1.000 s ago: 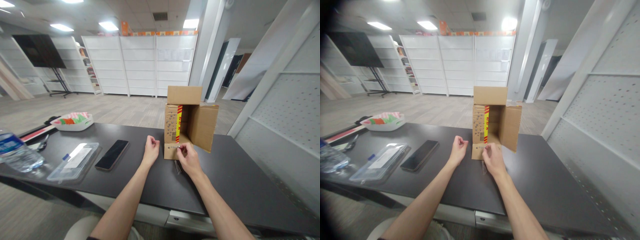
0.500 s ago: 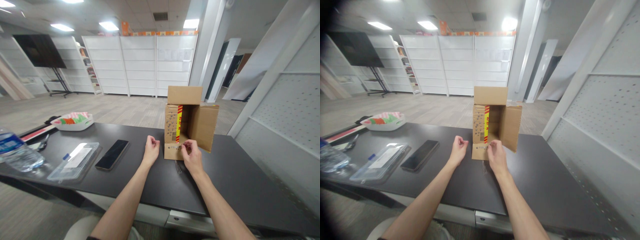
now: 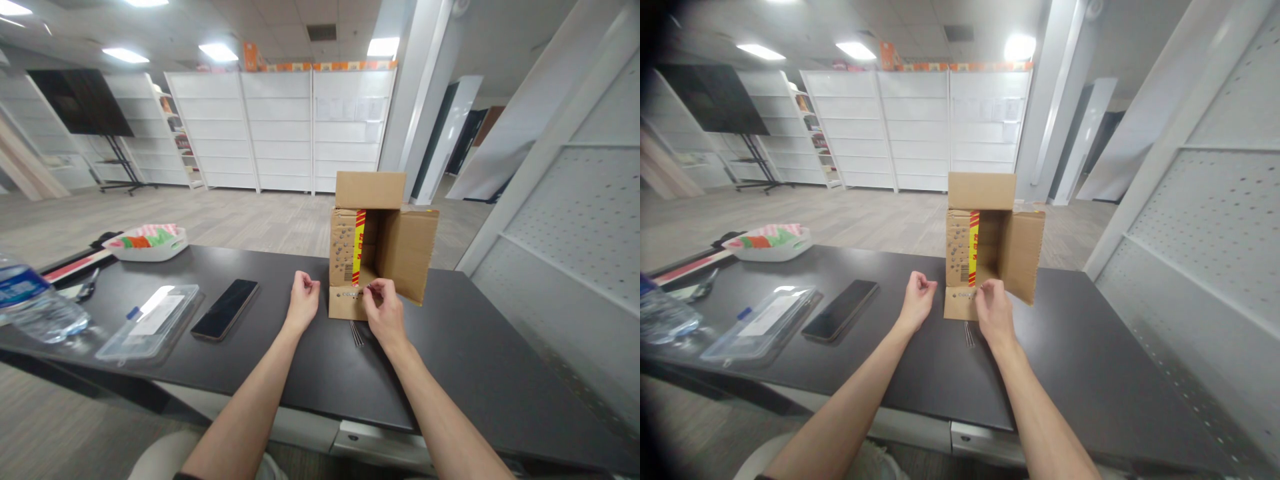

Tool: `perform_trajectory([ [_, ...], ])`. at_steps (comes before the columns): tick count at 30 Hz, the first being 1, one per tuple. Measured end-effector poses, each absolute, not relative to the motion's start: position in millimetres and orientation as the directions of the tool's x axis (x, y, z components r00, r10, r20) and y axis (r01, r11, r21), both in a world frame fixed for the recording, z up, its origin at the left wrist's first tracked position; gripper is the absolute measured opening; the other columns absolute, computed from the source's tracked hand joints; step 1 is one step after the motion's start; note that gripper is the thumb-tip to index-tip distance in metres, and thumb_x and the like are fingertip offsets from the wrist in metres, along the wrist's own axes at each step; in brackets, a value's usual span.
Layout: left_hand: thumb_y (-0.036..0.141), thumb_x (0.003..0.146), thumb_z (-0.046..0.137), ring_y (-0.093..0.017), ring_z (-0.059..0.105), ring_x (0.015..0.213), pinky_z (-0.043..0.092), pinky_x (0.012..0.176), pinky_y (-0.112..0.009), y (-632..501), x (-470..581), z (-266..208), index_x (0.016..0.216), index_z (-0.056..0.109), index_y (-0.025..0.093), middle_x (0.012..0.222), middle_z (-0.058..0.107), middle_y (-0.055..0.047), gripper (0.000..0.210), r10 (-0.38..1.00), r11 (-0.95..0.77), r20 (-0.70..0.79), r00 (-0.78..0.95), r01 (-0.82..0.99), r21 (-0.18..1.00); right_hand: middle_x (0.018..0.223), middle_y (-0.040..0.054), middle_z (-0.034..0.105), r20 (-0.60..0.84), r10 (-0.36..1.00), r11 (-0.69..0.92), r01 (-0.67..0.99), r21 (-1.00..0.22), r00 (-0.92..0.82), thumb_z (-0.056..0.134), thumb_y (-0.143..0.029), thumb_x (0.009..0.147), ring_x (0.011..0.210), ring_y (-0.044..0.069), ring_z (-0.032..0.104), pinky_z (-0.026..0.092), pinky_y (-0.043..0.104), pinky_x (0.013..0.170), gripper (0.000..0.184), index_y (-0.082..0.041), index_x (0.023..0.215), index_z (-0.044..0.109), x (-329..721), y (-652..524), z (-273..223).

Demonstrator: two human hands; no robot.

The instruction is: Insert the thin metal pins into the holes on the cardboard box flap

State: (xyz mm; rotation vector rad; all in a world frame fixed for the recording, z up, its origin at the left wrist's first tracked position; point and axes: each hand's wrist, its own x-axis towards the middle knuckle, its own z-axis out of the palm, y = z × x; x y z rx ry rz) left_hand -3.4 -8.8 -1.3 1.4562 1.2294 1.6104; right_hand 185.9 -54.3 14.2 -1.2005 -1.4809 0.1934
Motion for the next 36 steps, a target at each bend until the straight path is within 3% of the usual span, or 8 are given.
perform_trajectory([
  [20,0.021,0.08,0.055,-0.008,0.037,0.063,0.032,0.06,-0.021,-9.4,-2.5,-0.9,0.079,0.034,0.02,0.071,0.036,0.005,0.022,0.904,-0.366,0.383,-0.19,0.116,0.923,0.088,0.0057,0.06,0.712,0.699,0.565,0.657,-0.499,-0.06,0.046,-0.021,0.089,0.086,0.021,0.056,0.045,0.034,0.078,0.01,-0.022,0.089,0.056,185.8,-58.0,19.1],
  [36,0.022,0.08,0.056,-0.008,0.038,0.063,0.033,0.061,-0.021,-10.1,-2.4,0.2,0.079,0.034,0.021,0.07,0.037,0.005,0.022,0.907,-0.36,0.376,-0.191,0.112,0.926,0.084,0.0029,0.063,0.639,0.769,0.371,0.827,-0.423,-0.018,0.053,-0.023,0.085,0.08,0.02,0.053,0.033,0.033,0.074,0.008,-0.021,0.08,0.059,185.7,-57.2,16.0],
])
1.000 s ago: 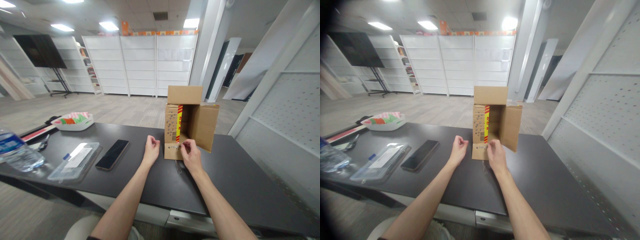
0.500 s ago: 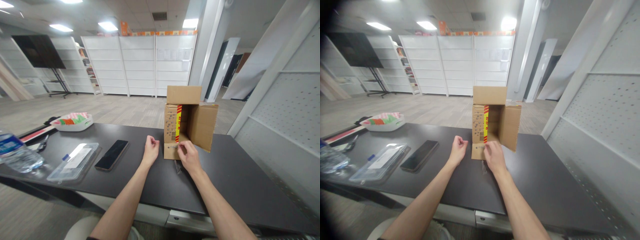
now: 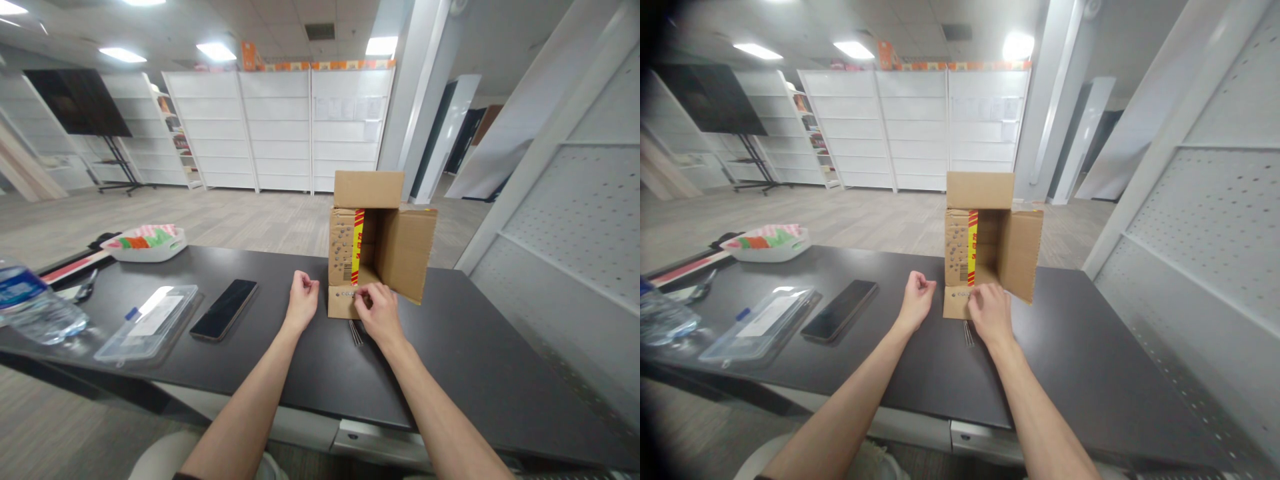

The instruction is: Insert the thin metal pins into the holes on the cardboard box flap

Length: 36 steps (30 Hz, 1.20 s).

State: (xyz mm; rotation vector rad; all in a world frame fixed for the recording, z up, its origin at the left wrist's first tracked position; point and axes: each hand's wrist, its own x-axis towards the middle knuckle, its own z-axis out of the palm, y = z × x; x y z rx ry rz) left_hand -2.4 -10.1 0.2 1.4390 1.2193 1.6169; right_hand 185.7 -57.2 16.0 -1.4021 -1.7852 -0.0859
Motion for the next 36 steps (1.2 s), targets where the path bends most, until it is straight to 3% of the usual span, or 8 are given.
perform_trajectory([
  [11,0.022,0.079,0.057,-0.009,0.039,0.064,0.033,0.062,-0.021,-8,-2,0,0.079,0.035,0.021,0.071,0.038,0.005,0.022,0.91,-0.35,0.366,-0.194,0.113,0.93,0.084,0.0029,0.063,0.617,0.787,0.305,0.857,-0.415,0.019,0.053,-0.024,0.085,0.083,0.02,0.051,0.028,0.032,0.073,0.012,-0.022,0.083,0.064,187,-57,13],
  [30,0.022,0.081,0.054,-0.008,0.037,0.062,0.033,0.06,-0.021,-10,-3,0,0.079,0.034,0.021,0.07,0.038,0.005,0.021,0.912,-0.358,0.369,-0.18,0.092,0.929,0.088,0.0036,0.064,0.586,0.809,0.3,0.819,-0.489,0.053,0.053,-0.022,0.082,0.085,0.022,0.052,0.03,0.033,0.074,0.011,-0.022,0.088,0.062,185,-60,16],
  [36,0.021,0.08,0.055,-0.008,0.039,0.063,0.033,0.062,-0.02,-9,-2,1,0.079,0.033,0.02,0.071,0.037,0.005,0.021,0.909,-0.363,0.373,-0.188,0.088,0.928,0.105,0.0055,0.062,0.562,0.826,0.345,0.818,-0.46,-0.032,0.052,-0.018,0.074,0.1,0.025,0.05,0.034,0.038,0.083,0.029,-0.023,0.101,0.061,181,-68,22],
])
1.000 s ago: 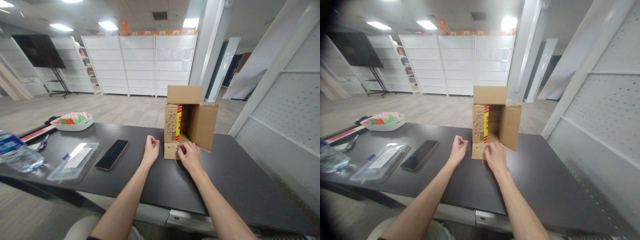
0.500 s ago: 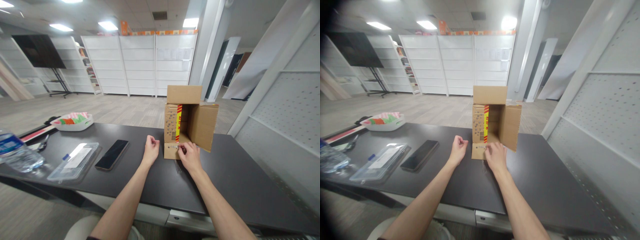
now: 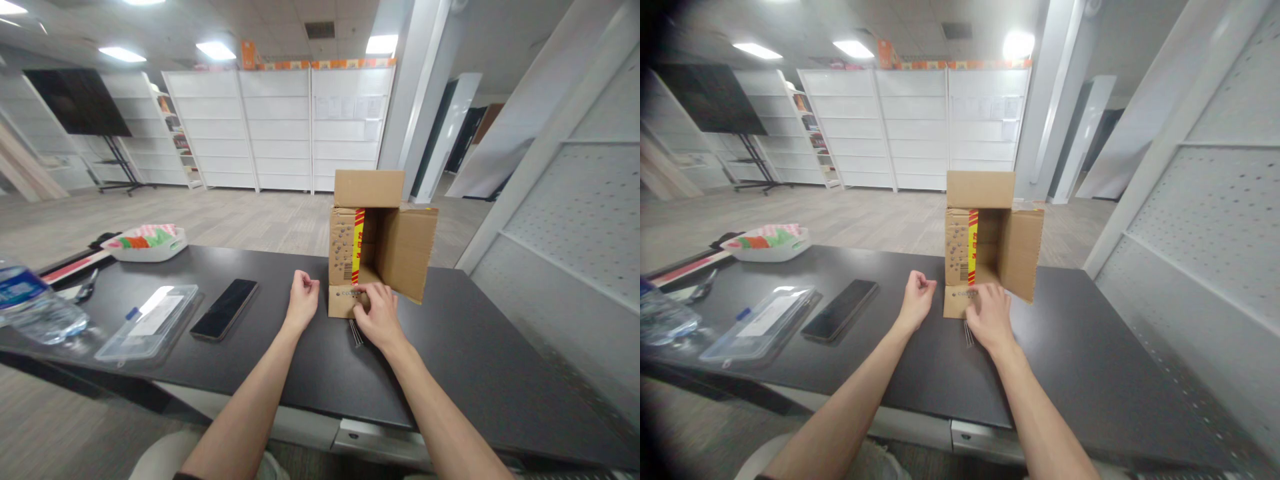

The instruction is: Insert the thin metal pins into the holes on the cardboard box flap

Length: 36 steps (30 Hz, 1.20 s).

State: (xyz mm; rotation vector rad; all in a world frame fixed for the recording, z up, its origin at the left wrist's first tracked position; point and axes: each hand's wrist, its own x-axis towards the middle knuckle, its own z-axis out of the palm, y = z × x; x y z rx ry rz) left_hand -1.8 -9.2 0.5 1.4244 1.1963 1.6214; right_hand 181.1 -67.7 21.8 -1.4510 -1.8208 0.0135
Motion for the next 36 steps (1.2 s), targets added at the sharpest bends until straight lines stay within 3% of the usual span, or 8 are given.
perform_trajectory([
  [4,0.021,0.079,0.056,-0.008,0.039,0.064,0.033,0.062,-0.02,-9,-2,0,0.078,0.034,0.02,0.071,0.038,0.005,0.023,0.906,-0.365,0.376,-0.195,0.092,0.926,0.124,0.0079,0.056,0.558,0.818,0.407,0.826,-0.39,-0.14,0.052,-0.016,0.069,0.118,0.028,0.044,0.033,0.043,0.095,0.047,-0.024,0.114,0.059,179,-73,25],
  [8,0.021,0.08,0.056,-0.008,0.037,0.062,0.032,0.061,-0.02,-9,-2,0,0.078,0.033,0.021,0.07,0.037,0.005,0.022,0.908,-0.362,0.374,-0.191,0.093,0.927,0.14,0.0082,0.045,0.528,0.814,0.454,0.831,-0.321,-0.241,0.051,-0.014,0.065,0.136,0.03,0.028,0.026,0.049,0.107,0.062,-0.025,0.126,0.054,180,-75,25],
  [14,0.02,0.081,0.054,-0.008,0.037,0.063,0.033,0.061,-0.02,-8,-2,-2,0.079,0.033,0.02,0.072,0.036,0.005,0.021,0.907,-0.375,0.383,-0.177,0.077,0.924,0.148,0.0077,0.037,0.483,0.823,0.469,0.839,-0.277,-0.3,0.052,-0.014,0.062,0.143,0.031,0.018,0.015,0.055,0.114,0.07,-0.025,0.131,0.051,180,-76,25],
  [25,0.022,0.081,0.055,-0.008,0.039,0.064,0.035,0.063,-0.02,-8,-3,-3,0.08,0.034,0.02,0.073,0.037,0.005,0.021,0.907,-0.377,0.384,-0.176,0.07,0.924,0.147,0.0086,0.038,0.446,0.832,0.474,0.839,-0.267,-0.329,0.052,-0.013,0.062,0.143,0.029,0.017,0.011,0.055,0.115,0.07,-0.025,0.131,0.052,179,-79,28],
  [36,0.021,0.081,0.054,-0.008,0.04,0.064,0.034,0.061,-0.021,-6,-3,-5,0.079,0.034,0.02,0.072,0.037,0.004,0.02,0.899,-0.387,0.397,-0.184,0.089,0.918,0.145,0.0065,0.041,0.414,0.835,0.499,0.816,-0.293,-0.362,0.051,-0.012,0.061,0.14,0.029,0.024,0.016,0.054,0.112,0.064,-0.027,0.124,0.057,178,-83,33],
])
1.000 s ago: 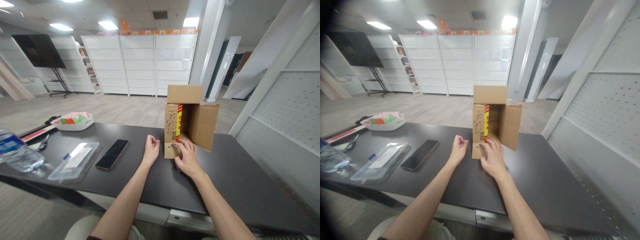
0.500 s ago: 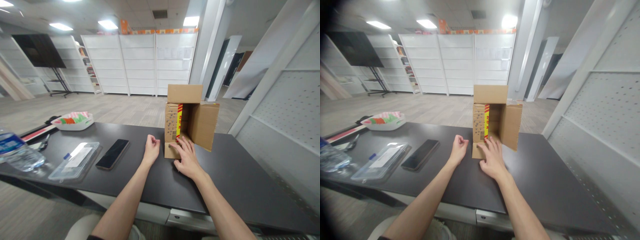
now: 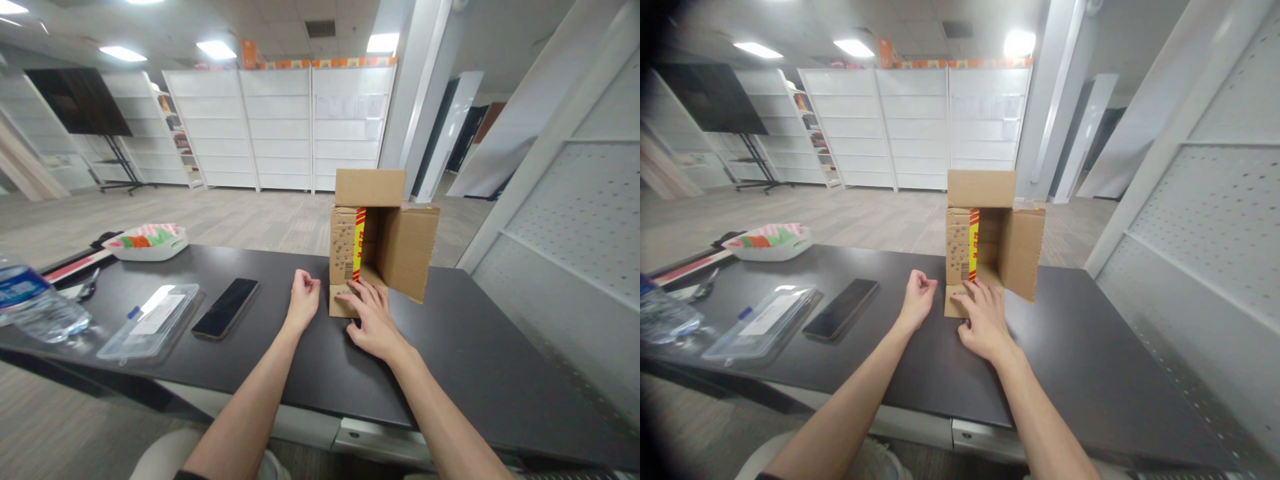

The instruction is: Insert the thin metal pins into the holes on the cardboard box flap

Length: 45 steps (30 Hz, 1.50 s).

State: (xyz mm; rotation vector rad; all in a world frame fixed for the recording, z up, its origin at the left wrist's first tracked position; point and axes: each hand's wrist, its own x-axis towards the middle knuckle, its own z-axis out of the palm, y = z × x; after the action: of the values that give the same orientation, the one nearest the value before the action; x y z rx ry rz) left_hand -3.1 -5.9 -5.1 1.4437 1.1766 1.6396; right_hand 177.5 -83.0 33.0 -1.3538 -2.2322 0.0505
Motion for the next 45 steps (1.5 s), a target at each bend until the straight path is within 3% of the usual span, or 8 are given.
perform_trajectory([
  [6,0.022,0.082,0.054,-0.008,0.04,0.064,0.034,0.062,-0.021,-7,-3,-5,0.08,0.034,0.021,0.072,0.037,0.005,0.02,0.898,-0.39,0.401,-0.181,0.095,0.916,0.142,0.0013,0.045,0.386,0.791,0.597,0.737,-0.316,-0.475,0.048,-0.006,0.057,0.14,0.028,0.023,0.015,0.054,0.112,0.048,-0.028,0.095,0.069,177,-84,32],
  [11,0.023,0.082,0.055,-0.008,0.039,0.063,0.034,0.061,-0.021,-8,-3,-3,0.08,0.033,0.021,0.072,0.037,0.005,0.021,0.903,-0.38,0.39,-0.182,0.089,0.921,0.141,-0.0001,0.047,0.377,0.778,0.619,0.716,-0.323,-0.503,0.048,-0.005,0.06,0.14,0.028,0.023,0.016,0.055,0.112,0.031,-0.024,0.075,0.068,175,-87,35],
  [24,0.022,0.081,0.055,-0.008,0.04,0.064,0.035,0.062,-0.021,-8,-2,-3,0.08,0.034,0.02,0.072,0.038,0.005,0.021,0.899,-0.386,0.398,-0.183,0.096,0.917,0.133,0.0024,0.05,0.391,0.758,0.631,0.739,-0.235,-0.522,0.052,-0.009,0.068,0.138,0.027,0.022,0.015,0.054,0.112,0.016,-0.022,0.07,0.061,171,-91,37],
  [32,0.021,0.081,0.055,-0.008,0.038,0.062,0.033,0.059,-0.021,-10,-2,0,0.079,0.033,0.021,0.071,0.035,0.005,0.021,0.904,-0.372,0.385,-0.187,0.102,0.923,0.114,0.0045,0.054,0.358,0.776,0.615,0.747,-0.251,-0.519,0.054,-0.01,0.068,0.112,0.024,0.04,0.027,0.044,0.099,0.017,-0.021,0.079,0.059,165,-97,43],
  [45,0.022,0.08,0.056,-0.008,0.039,0.063,0.035,0.061,-0.021,-10,-2,1,0.079,0.034,0.021,0.072,0.036,0.005,0.022,0.903,-0.374,0.384,-0.193,0.087,0.923,0.098,0.0042,0.052,0.281,0.748,0.652,0.745,-0.141,-0.601,0.049,-0.012,0.078,0.097,0.022,0.039,0.03,0.039,0.087,0.01,-0.021,0.079,0.054,153,-101,44],
])
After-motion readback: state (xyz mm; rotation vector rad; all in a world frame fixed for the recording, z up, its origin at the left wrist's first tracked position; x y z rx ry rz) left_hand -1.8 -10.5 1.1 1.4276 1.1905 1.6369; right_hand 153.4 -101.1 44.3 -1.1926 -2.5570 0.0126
